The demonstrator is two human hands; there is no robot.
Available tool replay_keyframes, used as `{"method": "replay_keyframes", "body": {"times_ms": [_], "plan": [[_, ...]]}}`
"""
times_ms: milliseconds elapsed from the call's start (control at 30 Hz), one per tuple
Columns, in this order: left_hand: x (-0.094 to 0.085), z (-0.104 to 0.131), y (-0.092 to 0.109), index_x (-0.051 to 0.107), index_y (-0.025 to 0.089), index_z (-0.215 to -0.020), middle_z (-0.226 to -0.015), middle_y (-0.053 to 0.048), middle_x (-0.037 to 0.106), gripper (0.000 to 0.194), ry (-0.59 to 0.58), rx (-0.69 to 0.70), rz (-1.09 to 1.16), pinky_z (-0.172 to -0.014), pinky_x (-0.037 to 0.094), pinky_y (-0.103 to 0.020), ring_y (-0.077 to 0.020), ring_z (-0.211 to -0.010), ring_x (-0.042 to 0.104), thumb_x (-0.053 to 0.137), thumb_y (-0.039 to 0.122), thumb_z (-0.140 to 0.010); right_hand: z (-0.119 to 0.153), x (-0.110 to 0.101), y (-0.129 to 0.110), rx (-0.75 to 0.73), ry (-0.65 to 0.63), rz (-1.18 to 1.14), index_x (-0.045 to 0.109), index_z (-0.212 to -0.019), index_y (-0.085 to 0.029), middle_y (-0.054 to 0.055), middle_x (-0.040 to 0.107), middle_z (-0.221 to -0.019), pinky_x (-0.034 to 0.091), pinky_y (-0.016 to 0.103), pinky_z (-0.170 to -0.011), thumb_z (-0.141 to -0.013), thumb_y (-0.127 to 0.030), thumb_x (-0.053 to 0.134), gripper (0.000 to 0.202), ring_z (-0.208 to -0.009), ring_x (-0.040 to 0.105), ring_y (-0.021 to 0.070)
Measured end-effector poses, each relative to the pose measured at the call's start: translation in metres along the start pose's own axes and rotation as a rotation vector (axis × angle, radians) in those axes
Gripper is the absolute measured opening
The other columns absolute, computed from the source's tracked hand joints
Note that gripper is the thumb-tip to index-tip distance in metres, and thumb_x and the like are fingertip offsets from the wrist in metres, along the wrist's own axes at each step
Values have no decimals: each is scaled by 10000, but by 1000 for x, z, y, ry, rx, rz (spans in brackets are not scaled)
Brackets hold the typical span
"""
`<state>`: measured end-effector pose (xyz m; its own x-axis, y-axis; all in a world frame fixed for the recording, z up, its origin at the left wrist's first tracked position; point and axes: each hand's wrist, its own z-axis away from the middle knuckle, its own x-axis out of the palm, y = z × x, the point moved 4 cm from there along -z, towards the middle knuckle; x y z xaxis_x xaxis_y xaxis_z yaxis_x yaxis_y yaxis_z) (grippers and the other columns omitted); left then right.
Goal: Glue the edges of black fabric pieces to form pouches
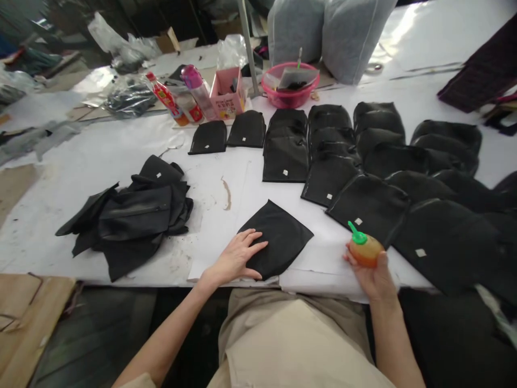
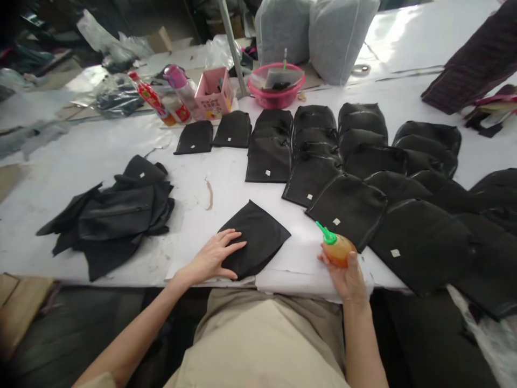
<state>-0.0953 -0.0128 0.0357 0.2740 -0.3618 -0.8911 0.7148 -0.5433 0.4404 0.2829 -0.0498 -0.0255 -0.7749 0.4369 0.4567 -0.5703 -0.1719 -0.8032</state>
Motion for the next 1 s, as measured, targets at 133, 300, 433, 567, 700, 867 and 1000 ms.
{"method": "replay_keyframes", "body": {"times_ms": [133, 300, 433, 567, 700, 867, 1000], "plan": [[8, 7, -2, 677, 209, -1303, -1405, -182, 591, 814, 53, 51, -56, -1066, 523, -525, -372, -1297, 569, 924, 544, -604, 0, 5, 0, -17, -57, 29, 766, -1046, -272, 51, 773, -920, 659, 353, -718, -705, -675, 833, 532, -651, 674, 175], [8, 9, 1, 746, 203, -1113, -1204, -138, 676, 373, 156, 156, -65, -930, 595, -422, -285, -1120, 658, 821, 415, -816, 3, 16, -3, -66, -140, 45, 731, -1081, -287, 18, 757, -931, 666, 376, -702, -677, -565, 902, 519, -579, 634, 144], [12, 9, 5, 733, 203, -979, -1082, -97, 694, 78, 259, 219, -139, -817, 601, -337, -217, -973, 677, 674, 245, -949, 6, 24, -5, -102, -189, 69, 712, -1105, -303, 15, 752, -969, 661, 391, -707, -713, -523, 892, 484, -575, 637, 139], [18, 7, 13, 682, 185, -860, -951, -75, 699, 177, 365, 234, -221, -735, 589, -318, -192, -837, 666, 560, 139, -979, 7, 26, -7, -129, -207, 91, 702, -1113, -308, 15, 744, -993, 655, 395, -718, -750, -519, 866, 451, -584, 635, 136], [12, 12, 10, 687, 180, -1018, -1074, -102, 710, 112, 286, 225, -103, -853, 610, -347, -211, -971, 687, 592, 181, -960, 7, 24, -6, -134, -214, 109, 691, -1117, -315, 19, 742, -1015, 653, 424, -728, -763, -543, 849, 449, -588, 633, 140], [5, 21, -3, 651, 196, -1194, -1267, -111, 686, 296, 105, 268, -8, -976, 598, -394, -246, -1174, 663, 665, 188, -898, 6, 22, -3, -105, -182, 73, 698, -1114, -306, 17, 744, -1014, 651, 420, -721, -711, -552, 884, 508, -584, 637, 141], [9, 20, -4, 640, 180, -1009, -1124, -97, 715, 96, 230, 272, 12, -879, 620, -335, -196, -1035, 687, 563, 132, -977, 8, 24, -4, -111, -184, 59, 699, -1100, -302, 12, 746, -983, 654, 421, -719, -709, -539, 889, 495, -577, 637, 142]]}}
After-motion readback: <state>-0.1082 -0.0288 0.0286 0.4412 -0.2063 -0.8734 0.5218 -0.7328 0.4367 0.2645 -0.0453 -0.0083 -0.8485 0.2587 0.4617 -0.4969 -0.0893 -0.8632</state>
